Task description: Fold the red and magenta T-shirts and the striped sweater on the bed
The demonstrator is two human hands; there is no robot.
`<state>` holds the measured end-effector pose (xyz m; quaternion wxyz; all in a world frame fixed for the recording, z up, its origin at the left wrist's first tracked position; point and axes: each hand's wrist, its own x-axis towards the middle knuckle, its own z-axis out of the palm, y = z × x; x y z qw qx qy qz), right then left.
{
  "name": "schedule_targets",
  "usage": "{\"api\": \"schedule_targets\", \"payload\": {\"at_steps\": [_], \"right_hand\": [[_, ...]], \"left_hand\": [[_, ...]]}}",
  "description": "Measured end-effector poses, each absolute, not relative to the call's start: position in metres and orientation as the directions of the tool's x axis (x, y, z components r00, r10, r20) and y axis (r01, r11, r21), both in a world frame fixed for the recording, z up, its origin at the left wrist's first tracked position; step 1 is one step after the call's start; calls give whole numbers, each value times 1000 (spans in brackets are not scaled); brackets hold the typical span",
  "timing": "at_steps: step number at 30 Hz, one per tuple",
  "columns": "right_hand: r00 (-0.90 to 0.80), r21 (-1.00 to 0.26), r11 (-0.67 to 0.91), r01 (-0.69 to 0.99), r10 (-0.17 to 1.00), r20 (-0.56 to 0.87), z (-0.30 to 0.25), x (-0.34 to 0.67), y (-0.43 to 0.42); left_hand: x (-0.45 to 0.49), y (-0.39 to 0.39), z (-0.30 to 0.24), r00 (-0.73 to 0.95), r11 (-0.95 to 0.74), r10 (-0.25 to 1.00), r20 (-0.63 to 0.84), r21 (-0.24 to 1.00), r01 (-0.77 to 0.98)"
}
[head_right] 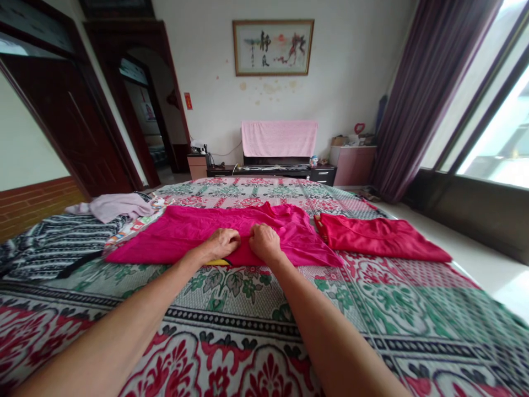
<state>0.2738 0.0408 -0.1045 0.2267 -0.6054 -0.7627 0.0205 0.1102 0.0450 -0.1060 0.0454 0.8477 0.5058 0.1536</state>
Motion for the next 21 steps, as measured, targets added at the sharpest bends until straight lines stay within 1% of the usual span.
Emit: {"api": "schedule_targets", "payload": {"at_steps": [5, 8, 13, 21], "right_hand": [[-155, -364, 258, 895, 945, 289, -104, 276, 41], [-144, -359, 245, 900, 947, 286, -104, 274, 42], [-143, -362, 273, 891, 927, 346, -107, 277, 44], [-167, -378, 275, 884, 941, 295, -106, 279, 48]], "left_hand": [[110, 46, -107, 435, -481, 872, 223, 229, 846], [109, 47, -108, 436, -482, 872, 223, 238, 843], [109, 47, -108, 432, -481, 873, 227, 260, 837], [110, 43, -104, 426, -473, 878, 217, 257, 843]]}}
